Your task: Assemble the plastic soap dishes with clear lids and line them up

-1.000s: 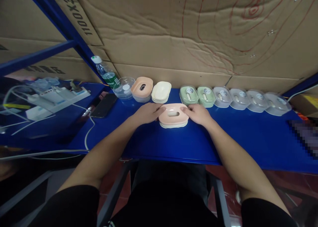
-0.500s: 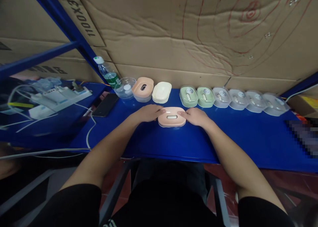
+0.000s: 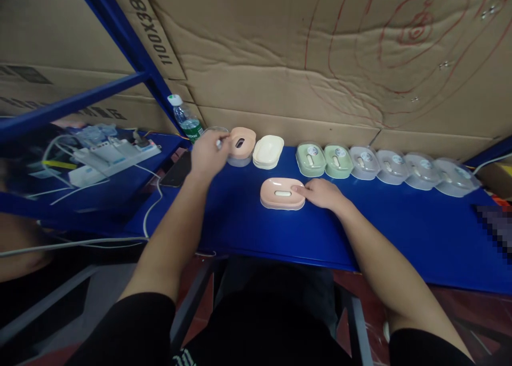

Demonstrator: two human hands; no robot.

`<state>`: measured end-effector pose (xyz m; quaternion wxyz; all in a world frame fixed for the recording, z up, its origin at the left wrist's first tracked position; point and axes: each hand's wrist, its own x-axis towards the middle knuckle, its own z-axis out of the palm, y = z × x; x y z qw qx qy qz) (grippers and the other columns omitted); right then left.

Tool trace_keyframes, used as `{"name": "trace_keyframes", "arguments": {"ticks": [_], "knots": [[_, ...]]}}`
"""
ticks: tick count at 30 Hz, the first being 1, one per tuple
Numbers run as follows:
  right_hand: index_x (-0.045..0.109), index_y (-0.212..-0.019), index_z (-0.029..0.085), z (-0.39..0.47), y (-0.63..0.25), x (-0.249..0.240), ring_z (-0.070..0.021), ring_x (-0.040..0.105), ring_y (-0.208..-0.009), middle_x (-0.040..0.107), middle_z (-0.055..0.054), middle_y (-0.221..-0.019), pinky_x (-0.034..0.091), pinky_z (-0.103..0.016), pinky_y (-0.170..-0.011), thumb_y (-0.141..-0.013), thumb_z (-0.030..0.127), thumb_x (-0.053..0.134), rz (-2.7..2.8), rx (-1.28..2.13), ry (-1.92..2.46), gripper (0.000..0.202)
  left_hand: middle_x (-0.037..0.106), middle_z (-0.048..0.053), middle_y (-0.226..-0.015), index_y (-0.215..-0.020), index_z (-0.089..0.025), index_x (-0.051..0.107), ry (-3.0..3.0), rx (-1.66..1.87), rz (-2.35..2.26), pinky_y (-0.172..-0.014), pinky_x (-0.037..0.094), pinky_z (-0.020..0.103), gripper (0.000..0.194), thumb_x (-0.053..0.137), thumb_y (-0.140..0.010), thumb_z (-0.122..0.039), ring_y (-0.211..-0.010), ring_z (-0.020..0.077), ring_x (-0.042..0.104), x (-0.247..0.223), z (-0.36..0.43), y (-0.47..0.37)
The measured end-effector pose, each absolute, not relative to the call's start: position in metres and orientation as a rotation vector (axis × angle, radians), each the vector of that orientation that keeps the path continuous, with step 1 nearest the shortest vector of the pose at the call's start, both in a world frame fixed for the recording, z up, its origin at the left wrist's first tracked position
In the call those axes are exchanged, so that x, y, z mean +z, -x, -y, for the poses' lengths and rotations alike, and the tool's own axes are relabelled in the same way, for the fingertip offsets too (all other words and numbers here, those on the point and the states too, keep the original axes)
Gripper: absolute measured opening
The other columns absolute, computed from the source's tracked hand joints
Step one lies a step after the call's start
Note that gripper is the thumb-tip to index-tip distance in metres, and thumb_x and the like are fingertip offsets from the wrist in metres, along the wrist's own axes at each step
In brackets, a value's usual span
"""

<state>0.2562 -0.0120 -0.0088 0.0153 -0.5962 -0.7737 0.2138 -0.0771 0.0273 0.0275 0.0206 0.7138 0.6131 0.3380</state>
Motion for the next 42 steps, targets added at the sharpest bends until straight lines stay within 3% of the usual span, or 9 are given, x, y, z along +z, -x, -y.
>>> {"name": "trace_keyframes", "arguments": {"ticks": [4,9,19,23,27,30,33,35,42], "knots": [[0.059,-0.061,0.022,0.011,-0.257,-0.009,-0.0208,0.058,-0.066,0.067,-0.008,-0.068,0.034,-0.033,-0.061,-0.096,0.086,0.039,2.427,0.663,1.819,0.075,0.067,0.021,-0.142,-0.128,-0.018,0.074,-2.023,0.767,-2.254,-0.107,0.051,0.051,0.039,0.058,-0.094,-0.029,-0.126,0.038,0.067,0.029,-0.044,0.128],[0.062,-0.063,0.022,0.012,-0.257,-0.007,-0.0213,0.059,-0.068,0.069,-0.008,-0.072,0.034,-0.033,-0.06,-0.095,0.086,0.041,2.428,0.665,1.831,0.074,0.077,0.02,-0.122,-0.102,-0.021,0.078,-1.954,0.331,-2.289,-0.099,0.054,0.052,0.022,0.062,-0.092,-0.032,-0.119,0.0405,0.071,0.018,-0.054,0.144],[0.06,-0.063,0.023,0.013,-0.258,-0.007,-0.0209,0.057,-0.069,0.068,-0.007,-0.072,0.032,-0.034,-0.061,-0.095,0.086,0.041,2.439,0.655,1.823,0.074,0.078,0.012,-0.116,-0.094,-0.024,0.067,-1.679,0.934,-2.367,-0.1,0.054,0.05,0.019,0.078,-0.085,-0.037,-0.116,0.0356,0.07,0.029,-0.048,0.144],[0.059,-0.063,0.023,0.012,-0.258,-0.007,-0.0218,0.059,-0.071,0.068,-0.007,-0.073,0.032,-0.034,-0.062,-0.096,0.085,0.042,2.446,0.647,1.844,0.072,0.075,0.009,-0.11,-0.101,-0.024,0.061,-1.673,1.371,-2.31,-0.101,0.055,0.045,0.017,0.07,-0.093,-0.035,-0.111,0.0299,0.072,0.033,-0.047,0.14],[0.058,-0.063,0.023,0.014,-0.259,-0.003,-0.0219,0.058,-0.07,0.067,-0.007,-0.071,0.032,-0.035,-0.062,-0.097,0.082,0.045,2.356,0.504,1.834,0.07,0.072,0.007,-0.11,-0.113,-0.025,0.054,-1.683,1.922,-1.885,-0.088,0.059,0.036,0.022,0.054,-0.105,-0.045,-0.106,0.0234,0.074,0.037,-0.04,0.112],[0.068,-0.08,0.022,0.018,-0.26,0.001,-0.0216,0.06,-0.07,0.069,-0.006,-0.073,0.036,-0.035,-0.064,-0.1,0.075,0.047,2.15,0.422,1.645,0.06,0.074,0.007,-0.105,-0.12,-0.027,0.049,-1.694,1.928,-1.491,-0.076,0.058,0.032,0.033,0.043,-0.108,-0.058,-0.091,0.0198,0.075,0.035,-0.026,0.079],[0.07,-0.117,0.02,0.022,-0.26,0.005,-0.0223,0.063,-0.07,0.069,-0.004,-0.074,0.043,-0.036,-0.07,-0.1,0.072,0.051,1.963,0.44,1.433,0.058,0.074,0.005,-0.093,-0.122,-0.028,0.05,-1.731,1.621,-1.272,-0.062,0.053,0.029,0.04,0.044,-0.106,-0.065,-0.069,0.016,0.069,0.027,-0.008,0.046],[0.066,-0.127,0.019,0.023,-0.26,0.007,-0.0225,0.063,-0.068,0.069,-0.003,-0.073,0.046,-0.037,-0.071,-0.098,0.075,0.051,1.899,0.503,1.336,0.064,0.073,0.003,-0.084,-0.124,-0.028,0.051,-1.753,1.372,-1.204,-0.057,0.049,0.029,0.042,0.047,-0.104,-0.065,-0.058,0.014,0.063,0.021,0.002,0.029],[0.054,-0.065,0.024,0.022,-0.258,0.007,-0.016,0.053,-0.058,0.061,-0.002,-0.058,0.042,-0.032,-0.061,-0.09,0.085,0.055,1.792,0.756,1.322,0.066,0.065,0.0,-0.066,-0.131,-0.02,0.058,-1.894,1.045,-1.159,-0.063,0.05,0.031,0.048,0.035,-0.108,-0.056,-0.059,0.0161,0.062,0.01,0.008,0.015]]}}
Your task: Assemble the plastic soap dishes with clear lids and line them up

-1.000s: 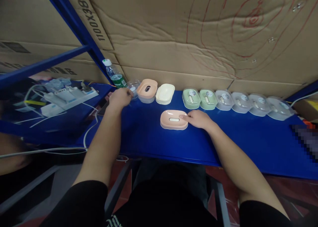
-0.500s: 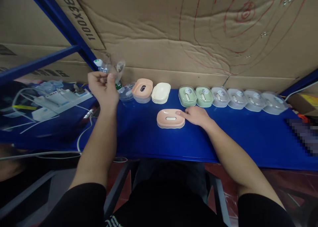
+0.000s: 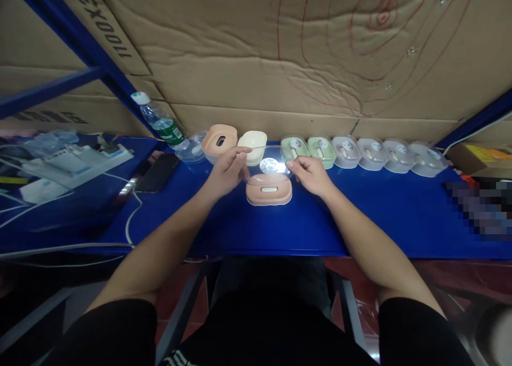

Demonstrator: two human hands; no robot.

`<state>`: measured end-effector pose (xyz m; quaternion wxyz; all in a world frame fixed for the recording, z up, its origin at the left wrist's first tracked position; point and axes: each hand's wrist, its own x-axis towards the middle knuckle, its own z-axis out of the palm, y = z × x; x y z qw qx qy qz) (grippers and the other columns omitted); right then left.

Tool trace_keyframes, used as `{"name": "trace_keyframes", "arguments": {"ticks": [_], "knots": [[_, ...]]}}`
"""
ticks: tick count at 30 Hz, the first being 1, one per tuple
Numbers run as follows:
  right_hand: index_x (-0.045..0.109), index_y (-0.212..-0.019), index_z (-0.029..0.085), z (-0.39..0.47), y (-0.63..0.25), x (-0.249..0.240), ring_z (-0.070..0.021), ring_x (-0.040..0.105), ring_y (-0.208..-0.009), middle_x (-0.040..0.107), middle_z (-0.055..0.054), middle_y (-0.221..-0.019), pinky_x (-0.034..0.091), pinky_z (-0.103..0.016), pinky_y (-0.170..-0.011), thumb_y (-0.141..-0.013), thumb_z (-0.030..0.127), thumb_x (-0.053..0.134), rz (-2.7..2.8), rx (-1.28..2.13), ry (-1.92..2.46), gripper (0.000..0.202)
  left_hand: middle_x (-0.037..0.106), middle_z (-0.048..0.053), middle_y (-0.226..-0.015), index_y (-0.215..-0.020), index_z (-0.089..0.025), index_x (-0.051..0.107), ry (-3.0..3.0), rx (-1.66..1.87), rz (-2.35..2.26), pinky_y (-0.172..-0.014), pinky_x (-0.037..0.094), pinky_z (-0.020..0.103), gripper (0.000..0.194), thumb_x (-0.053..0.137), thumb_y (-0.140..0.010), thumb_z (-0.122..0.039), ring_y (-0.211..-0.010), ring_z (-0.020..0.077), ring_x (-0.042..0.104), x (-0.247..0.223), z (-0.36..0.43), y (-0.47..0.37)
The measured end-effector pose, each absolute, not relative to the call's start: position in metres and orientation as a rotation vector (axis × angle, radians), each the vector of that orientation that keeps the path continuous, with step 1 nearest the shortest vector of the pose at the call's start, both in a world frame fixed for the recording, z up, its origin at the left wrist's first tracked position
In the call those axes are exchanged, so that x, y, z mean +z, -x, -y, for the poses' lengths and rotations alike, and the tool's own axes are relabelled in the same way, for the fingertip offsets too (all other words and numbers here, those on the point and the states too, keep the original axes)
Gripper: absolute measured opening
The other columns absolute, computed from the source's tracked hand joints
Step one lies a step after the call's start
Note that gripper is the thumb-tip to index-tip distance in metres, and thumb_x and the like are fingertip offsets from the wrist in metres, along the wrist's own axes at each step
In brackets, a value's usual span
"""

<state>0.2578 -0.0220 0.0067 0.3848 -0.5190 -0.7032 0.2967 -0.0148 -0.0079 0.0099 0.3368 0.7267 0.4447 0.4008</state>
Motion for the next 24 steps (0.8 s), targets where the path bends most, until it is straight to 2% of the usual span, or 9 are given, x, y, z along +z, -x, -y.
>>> {"name": "trace_keyframes", "arguments": {"ticks": [4,7,10,14,16,20,24], "knots": [[0.055,-0.059,0.023,0.017,-0.26,0.003,-0.0138,0.052,-0.054,0.058,-0.001,-0.053,0.042,-0.031,-0.06,-0.093,0.076,0.059,1.838,1.004,1.387,0.064,0.068,0.003,-0.068,-0.116,-0.018,0.07,-2.178,0.754,-1.375,-0.072,0.049,0.034,0.047,0.034,-0.109,-0.048,-0.071,0.0206,0.068,0.012,0.006,0.021],[0.058,-0.062,0.023,0.012,-0.264,0.0,-0.0131,0.051,-0.051,0.06,-0.001,-0.054,0.039,-0.03,-0.055,-0.097,0.071,0.056,1.892,1.152,1.456,0.06,0.071,0.007,-0.074,-0.11,-0.019,0.073,-2.256,0.543,-1.439,-0.074,0.048,0.035,0.051,0.031,-0.11,-0.047,-0.077,0.0233,0.069,0.013,0.005,0.022],[0.063,-0.065,0.022,0.01,-0.267,-0.002,-0.0115,0.046,-0.045,0.064,-0.002,-0.057,0.035,-0.03,-0.05,-0.099,0.07,0.054,1.98,1.281,1.521,0.059,0.077,0.012,-0.091,-0.106,-0.02,0.072,-2.339,0.411,-1.471,-0.079,0.049,0.037,0.052,0.029,-0.11,-0.048,-0.09,0.0266,0.071,0.012,0.005,0.021],[0.065,-0.066,0.021,0.01,-0.268,-0.001,-0.0105,0.048,-0.044,0.07,-0.003,-0.061,0.038,-0.029,-0.049,-0.096,0.072,0.057,2.081,1.322,1.548,0.06,0.079,0.015,-0.111,-0.102,-0.02,0.072,-2.398,0.191,-1.466,-0.084,0.05,0.039,0.053,0.028,-0.109,-0.049,-0.102,0.0299,0.072,0.011,0.005,0.022],[0.066,-0.067,0.021,0.01,-0.269,-0.001,-0.0104,0.049,-0.044,0.071,-0.003,-0.062,0.04,-0.028,-0.049,-0.096,0.073,0.057,2.099,1.298,1.557,0.061,0.079,0.014,-0.107,-0.099,-0.02,0.07,-2.384,0.149,-1.433,-0.083,0.05,0.039,0.053,0.028,-0.109,-0.05,-0.1,0.0292,0.073,0.011,0.005,0.023],[0.069,-0.071,0.021,0.01,-0.274,-0.001,-0.0104,0.052,-0.045,0.075,-0.004,-0.068,0.042,-0.028,-0.05,-0.095,0.075,0.058,2.135,1.257,1.539,0.06,0.078,0.007,-0.082,-0.096,-0.021,0.067,-2.288,0.162,-1.313,-0.075,0.048,0.035,0.049,0.031,-0.108,-0.051,-0.081,0.0235,0.073,0.011,0.001,0.026],[0.07,-0.075,0.02,0.009,-0.278,-0.001,-0.0112,0.057,-0.048,0.077,-0.005,-0.073,0.045,-0.029,-0.052,-0.091,0.074,0.065,2.152,1.278,1.527,0.057,0.078,0.004,-0.08,-0.099,-0.021,0.069,-2.236,0.213,-1.226,-0.072,0.047,0.032,0.047,0.037,-0.106,-0.054,-0.077,0.0203,0.072,0.008,-0.001,0.028]]}}
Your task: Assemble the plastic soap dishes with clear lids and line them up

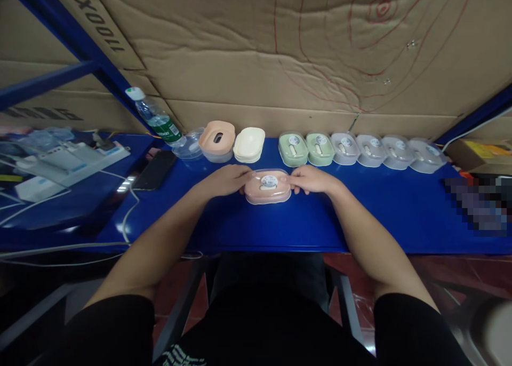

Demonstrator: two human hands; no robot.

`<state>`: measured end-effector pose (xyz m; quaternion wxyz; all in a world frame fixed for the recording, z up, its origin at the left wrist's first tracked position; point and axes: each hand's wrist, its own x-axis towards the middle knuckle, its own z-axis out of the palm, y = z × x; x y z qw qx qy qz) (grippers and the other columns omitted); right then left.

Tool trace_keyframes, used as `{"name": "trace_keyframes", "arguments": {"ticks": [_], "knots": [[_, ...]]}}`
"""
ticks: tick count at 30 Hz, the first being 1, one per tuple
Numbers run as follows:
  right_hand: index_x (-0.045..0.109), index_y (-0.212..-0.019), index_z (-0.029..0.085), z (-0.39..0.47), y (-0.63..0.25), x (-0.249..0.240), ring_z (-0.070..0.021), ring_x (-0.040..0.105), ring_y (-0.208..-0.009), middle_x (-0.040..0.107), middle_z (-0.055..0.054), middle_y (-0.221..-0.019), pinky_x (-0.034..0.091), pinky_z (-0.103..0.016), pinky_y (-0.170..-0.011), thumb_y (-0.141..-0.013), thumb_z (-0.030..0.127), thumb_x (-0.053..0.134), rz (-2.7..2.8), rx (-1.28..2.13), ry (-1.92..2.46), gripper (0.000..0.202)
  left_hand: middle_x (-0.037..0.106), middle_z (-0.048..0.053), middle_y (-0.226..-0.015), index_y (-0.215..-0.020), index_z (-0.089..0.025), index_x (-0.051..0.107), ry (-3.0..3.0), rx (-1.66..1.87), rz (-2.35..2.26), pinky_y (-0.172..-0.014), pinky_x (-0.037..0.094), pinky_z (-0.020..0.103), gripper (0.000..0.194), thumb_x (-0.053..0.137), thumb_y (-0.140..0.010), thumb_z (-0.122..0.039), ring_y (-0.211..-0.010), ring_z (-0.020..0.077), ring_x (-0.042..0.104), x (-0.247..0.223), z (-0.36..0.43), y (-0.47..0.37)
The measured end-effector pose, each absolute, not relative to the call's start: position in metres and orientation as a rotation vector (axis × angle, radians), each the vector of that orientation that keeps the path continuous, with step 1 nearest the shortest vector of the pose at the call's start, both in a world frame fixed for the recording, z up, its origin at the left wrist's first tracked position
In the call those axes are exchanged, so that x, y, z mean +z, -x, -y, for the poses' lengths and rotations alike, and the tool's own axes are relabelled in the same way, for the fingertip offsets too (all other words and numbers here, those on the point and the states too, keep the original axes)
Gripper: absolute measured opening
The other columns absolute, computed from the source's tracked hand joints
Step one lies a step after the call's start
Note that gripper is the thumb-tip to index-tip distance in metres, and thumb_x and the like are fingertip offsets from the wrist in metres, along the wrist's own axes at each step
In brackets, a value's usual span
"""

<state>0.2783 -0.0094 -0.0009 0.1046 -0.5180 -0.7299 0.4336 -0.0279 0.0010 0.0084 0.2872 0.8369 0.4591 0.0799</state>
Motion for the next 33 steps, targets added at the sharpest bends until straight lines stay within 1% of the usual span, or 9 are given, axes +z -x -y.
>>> {"name": "trace_keyframes", "arguments": {"ticks": [5,8,12,16,21,25,29,31,33], "knots": [[0.067,-0.074,0.021,0.01,-0.277,0.002,-0.013,0.059,-0.051,0.076,-0.004,-0.072,0.045,-0.03,-0.054,-0.095,0.069,0.064,2.146,1.137,1.598,0.053,0.079,0.005,-0.082,-0.095,-0.02,0.068,-2.255,0.202,-1.307,-0.072,0.046,0.032,0.047,0.037,-0.107,-0.052,-0.077,0.0201,0.072,0.01,-0.001,0.027],[0.068,-0.076,0.021,0.013,-0.274,0.008,-0.0182,0.064,-0.064,0.076,-0.005,-0.075,0.043,-0.032,-0.06,-0.093,0.055,0.073,2.113,0.629,1.727,0.038,0.078,0.004,-0.079,-0.088,-0.02,0.068,-2.222,0.185,-1.284,-0.07,0.044,0.032,0.049,0.044,-0.105,-0.06,-0.075,0.0193,0.07,0.011,0.001,0.023],[0.075,-0.094,0.021,0.027,-0.261,0.018,-0.0262,0.07,-0.085,0.079,-0.008,-0.09,0.047,-0.037,-0.072,-0.093,0.041,0.074,2.05,0.058,1.679,0.02,0.079,0.004,-0.079,-0.084,-0.02,0.072,-2.178,0.201,-1.034,-0.069,0.045,0.03,0.055,0.047,-0.103,-0.065,-0.071,0.0169,0.069,0.007,0.008,0.012],[0.078,-0.111,0.019,0.046,-0.244,0.024,-0.0318,0.07,-0.106,0.079,-0.012,-0.11,0.052,-0.045,-0.093,-0.098,0.048,0.069,2.387,-0.034,1.331,0.033,0.079,0.002,-0.082,-0.1,-0.02,0.077,-2.171,0.246,-0.797,-0.073,0.048,0.029,0.05,0.048,-0.104,-0.061,-0.075,0.0168,0.071,-0.003,0.013,0.003],[0.08,-0.113,0.02,0.061,-0.246,0.028,-0.0352,0.07,-0.114,0.078,-0.013,-0.121,0.055,-0.049,-0.095,-0.098,0.049,0.073,2.614,-0.081,1.343,0.034,0.081,0.005,-0.095,-0.14,-0.019,0.069,-2.367,0.261,-1.029,-0.075,0.048,0.031,0.061,0.057,-0.1,-0.063,-0.084,0.0213,0.074,-0.007,0.008,0.007],[0.08,-0.115,0.021,0.076,-0.284,0.025,-0.0343,0.071,-0.121,0.076,-0.013,-0.132,0.056,-0.049,-0.1,-0.102,0.039,0.068,2.597,-0.139,1.377,0.026,0.082,0.007,-0.104,-0.145,-0.019,0.067,-2.498,0.204,-1.143,-0.08,0.05,0.034,0.061,0.055,-0.102,-0.062,-0.095,0.0251,0.075,-0.006,0.005,0.013],[0.075,-0.132,0.018,0.094,-0.35,0.015,-0.0352,0.062,-0.138,0.073,-0.014,-0.142,0.051,-0.049,-0.108,-0.109,0.035,0.052,2.553,-0.325,1.485,0.037,0.082,0.007,-0.106,-0.148,-0.02,0.064,-2.558,0.167,-1.132,-0.082,0.05,0.035,0.06,0.055,-0.104,-0.059,-0.098,0.0256,0.075,-0.006,0.005,0.013],[0.074,-0.135,0.016,0.102,-0.387,0.01,-0.0342,0.064,-0.135,0.07,-0.016,-0.147,0.049,-0.047,-0.108,-0.11,0.037,0.048,2.524,-0.407,1.589,0.042,0.081,0.006,-0.107,-0.149,-0.021,0.064,-2.57,0.173,-1.11,-0.083,0.051,0.035,0.059,0.055,-0.103,-0.057,-0.098,0.0248,0.074,-0.006,0.005,0.012],[0.077,-0.13,0.017,0.11,-0.423,0.006,-0.0331,0.069,-0.121,0.07,-0.017,-0.146,0.05,-0.045,-0.1,-0.11,0.043,0.049,2.43,-0.508,1.774,0.043,0.081,0.007,-0.107,-0.148,-0.021,0.064,-2.572,0.173,-1.105,-0.084,0.051,0.034,0.058,0.055,-0.103,-0.056,-0.098,0.0245,0.074,-0.005,0.005,0.011]]}}
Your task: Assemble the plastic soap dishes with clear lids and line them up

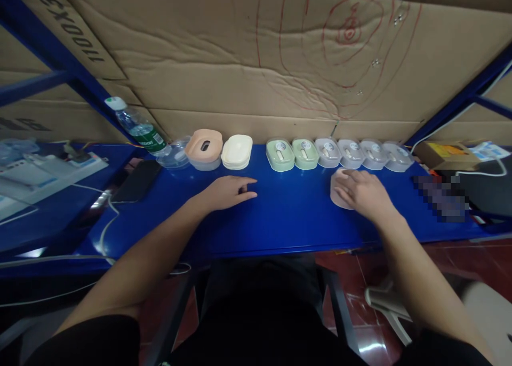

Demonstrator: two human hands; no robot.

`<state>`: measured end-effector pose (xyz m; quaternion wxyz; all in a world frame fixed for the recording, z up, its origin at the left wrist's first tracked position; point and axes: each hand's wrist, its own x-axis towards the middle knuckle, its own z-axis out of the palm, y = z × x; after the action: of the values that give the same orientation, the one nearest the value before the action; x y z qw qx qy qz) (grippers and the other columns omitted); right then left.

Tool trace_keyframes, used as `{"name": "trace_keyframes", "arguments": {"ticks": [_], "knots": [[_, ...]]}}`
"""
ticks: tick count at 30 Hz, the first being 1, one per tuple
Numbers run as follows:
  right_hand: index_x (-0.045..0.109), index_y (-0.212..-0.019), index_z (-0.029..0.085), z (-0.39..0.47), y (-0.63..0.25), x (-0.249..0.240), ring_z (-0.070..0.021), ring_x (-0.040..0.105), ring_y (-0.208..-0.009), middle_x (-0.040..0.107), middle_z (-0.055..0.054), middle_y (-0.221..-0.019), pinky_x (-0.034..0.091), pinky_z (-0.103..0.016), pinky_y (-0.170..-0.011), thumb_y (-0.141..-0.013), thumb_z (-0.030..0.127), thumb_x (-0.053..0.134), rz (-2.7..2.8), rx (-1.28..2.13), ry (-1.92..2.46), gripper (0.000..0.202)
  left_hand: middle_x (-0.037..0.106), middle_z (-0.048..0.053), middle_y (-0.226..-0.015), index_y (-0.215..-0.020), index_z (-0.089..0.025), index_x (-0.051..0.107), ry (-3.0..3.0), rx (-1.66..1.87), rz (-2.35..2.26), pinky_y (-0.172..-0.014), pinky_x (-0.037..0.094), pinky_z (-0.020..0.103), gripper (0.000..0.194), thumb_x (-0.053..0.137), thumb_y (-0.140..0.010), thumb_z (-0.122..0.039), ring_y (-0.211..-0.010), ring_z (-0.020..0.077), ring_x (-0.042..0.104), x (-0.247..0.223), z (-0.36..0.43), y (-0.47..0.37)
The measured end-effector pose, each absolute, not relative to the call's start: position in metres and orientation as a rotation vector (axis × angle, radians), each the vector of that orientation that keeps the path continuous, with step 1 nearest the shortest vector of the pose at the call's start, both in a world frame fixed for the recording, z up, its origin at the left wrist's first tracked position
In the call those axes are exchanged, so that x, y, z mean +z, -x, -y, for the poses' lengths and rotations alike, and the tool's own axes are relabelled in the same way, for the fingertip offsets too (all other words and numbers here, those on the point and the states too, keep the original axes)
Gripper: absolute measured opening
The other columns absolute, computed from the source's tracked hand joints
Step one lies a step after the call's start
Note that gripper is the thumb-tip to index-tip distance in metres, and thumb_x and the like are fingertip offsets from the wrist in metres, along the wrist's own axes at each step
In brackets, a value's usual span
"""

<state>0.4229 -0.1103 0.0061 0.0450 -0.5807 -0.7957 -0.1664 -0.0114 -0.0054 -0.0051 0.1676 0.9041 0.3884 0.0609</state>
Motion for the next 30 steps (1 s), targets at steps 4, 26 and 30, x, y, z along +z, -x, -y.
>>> {"name": "trace_keyframes", "arguments": {"ticks": [4,26,30], "knots": [[0.08,-0.123,0.013,0.124,-0.483,0.002,-0.0338,0.071,-0.11,0.078,-0.021,-0.129,0.045,-0.043,-0.094,-0.106,0.046,0.055,2.24,-0.643,2.053,0.044,0.081,0.006,-0.109,-0.149,-0.02,0.063,-2.553,0.161,-1.129,-0.084,0.051,0.035,0.058,0.055,-0.103,-0.055,-0.099,0.0249,0.074,-0.003,0.004,0.011],[0.077,-0.126,0.022,0.082,-0.307,0.038,-0.0307,0.071,-0.122,0.079,-0.012,-0.129,0.048,-0.053,-0.115,-0.105,0.039,0.058,2.428,-0.273,1.133,0.033,0.079,0.009,-0.115,-0.122,-0.022,0.077,-2.443,0.897,-1.463,-0.094,0.054,0.037,0.034,0.06,-0.102,-0.045,-0.104,0.0228,0.071,-0.004,-0.023,0.038],[0.077,-0.126,0.024,0.058,-0.239,0.037,-0.0293,0.071,-0.122,0.079,-0.009,-0.13,0.049,-0.053,-0.115,-0.107,0.043,0.056,2.485,-0.119,0.944,0.035,0.076,0.012,-0.123,-0.12,-0.019,0.075,-2.406,1.072,-1.621,-0.106,0.052,0.04,0.031,0.06,-0.103,-0.039,-0.122,0.026,0.067,-0.003,-0.037,0.055]]}}
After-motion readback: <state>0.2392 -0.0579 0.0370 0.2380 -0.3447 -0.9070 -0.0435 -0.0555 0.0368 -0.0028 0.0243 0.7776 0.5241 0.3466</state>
